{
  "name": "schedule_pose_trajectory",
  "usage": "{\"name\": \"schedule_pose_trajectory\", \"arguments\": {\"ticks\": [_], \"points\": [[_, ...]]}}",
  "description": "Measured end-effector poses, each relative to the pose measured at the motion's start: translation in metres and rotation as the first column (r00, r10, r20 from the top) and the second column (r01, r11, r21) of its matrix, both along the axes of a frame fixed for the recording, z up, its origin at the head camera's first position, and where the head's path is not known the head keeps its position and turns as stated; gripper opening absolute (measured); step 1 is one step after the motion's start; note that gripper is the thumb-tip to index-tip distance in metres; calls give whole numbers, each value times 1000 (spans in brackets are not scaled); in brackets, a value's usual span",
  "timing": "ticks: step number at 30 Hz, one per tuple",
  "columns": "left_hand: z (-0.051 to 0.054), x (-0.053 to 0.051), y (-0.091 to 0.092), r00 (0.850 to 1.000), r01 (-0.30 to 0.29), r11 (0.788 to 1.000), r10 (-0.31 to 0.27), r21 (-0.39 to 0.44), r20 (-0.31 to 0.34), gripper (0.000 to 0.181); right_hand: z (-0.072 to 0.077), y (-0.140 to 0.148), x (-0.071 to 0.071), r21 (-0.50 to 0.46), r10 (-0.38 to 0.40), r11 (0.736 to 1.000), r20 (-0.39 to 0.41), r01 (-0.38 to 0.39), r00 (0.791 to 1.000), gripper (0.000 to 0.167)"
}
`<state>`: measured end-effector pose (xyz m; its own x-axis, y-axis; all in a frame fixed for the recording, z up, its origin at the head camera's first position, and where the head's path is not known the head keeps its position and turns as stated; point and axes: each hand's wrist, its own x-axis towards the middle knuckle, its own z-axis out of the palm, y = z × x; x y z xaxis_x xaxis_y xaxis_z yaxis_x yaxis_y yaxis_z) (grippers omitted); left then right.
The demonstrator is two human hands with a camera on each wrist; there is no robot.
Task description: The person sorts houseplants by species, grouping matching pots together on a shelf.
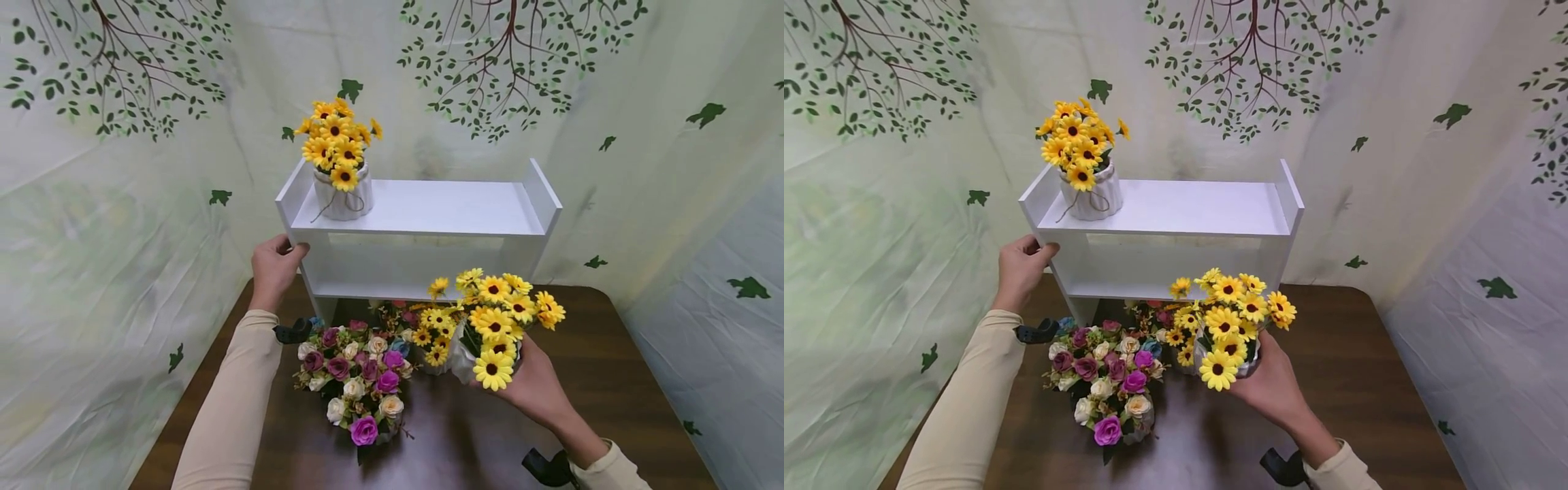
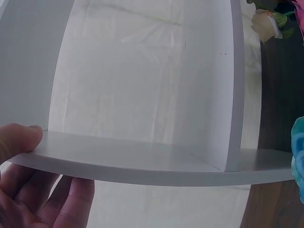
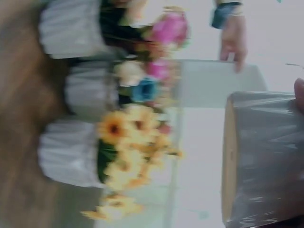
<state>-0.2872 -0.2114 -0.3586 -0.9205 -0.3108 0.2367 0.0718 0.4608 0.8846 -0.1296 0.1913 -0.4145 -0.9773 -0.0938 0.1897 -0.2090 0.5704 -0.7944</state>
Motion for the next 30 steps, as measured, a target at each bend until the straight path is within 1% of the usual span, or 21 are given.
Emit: {"name": "schedule_pose_trajectory", "arguments": {"ticks": [3,6,10,13,17,22,26,28,30], "points": [[0,0,0,1000,3,1000,-3,2,0,36,21,4,0,26,4,1000,-22,-4,1000,92],[0,0,0,1000,4,1000,-4,2,3,36,40,8,-2,55,3,998,-54,0,999,89],[1,-1,0,1000,4,1000,-4,-1,3,36,62,12,-8,59,3,998,-81,1,997,89],[-1,-2,0,1000,8,1000,-8,-8,1,36,79,15,-11,42,-7,999,-51,9,999,92],[-1,-1,-1,1000,11,1000,-11,-8,-2,35,101,16,-16,52,-22,998,-12,22,1000,93],[-1,-2,-1,1000,9,1000,-9,-12,-4,35,125,16,-24,57,6,998,-44,-4,999,90],[-1,-2,-1,1000,10,1000,-10,-9,9,37,142,15,-32,57,-4,998,-64,8,998,88],[-1,-2,-1,1000,10,1000,-10,-8,11,37,150,13,-38,59,-4,998,-82,9,997,87],[-2,-3,-1,1000,9,1000,-9,-17,12,36,157,12,-45,45,1,999,-82,3,997,89]]}}
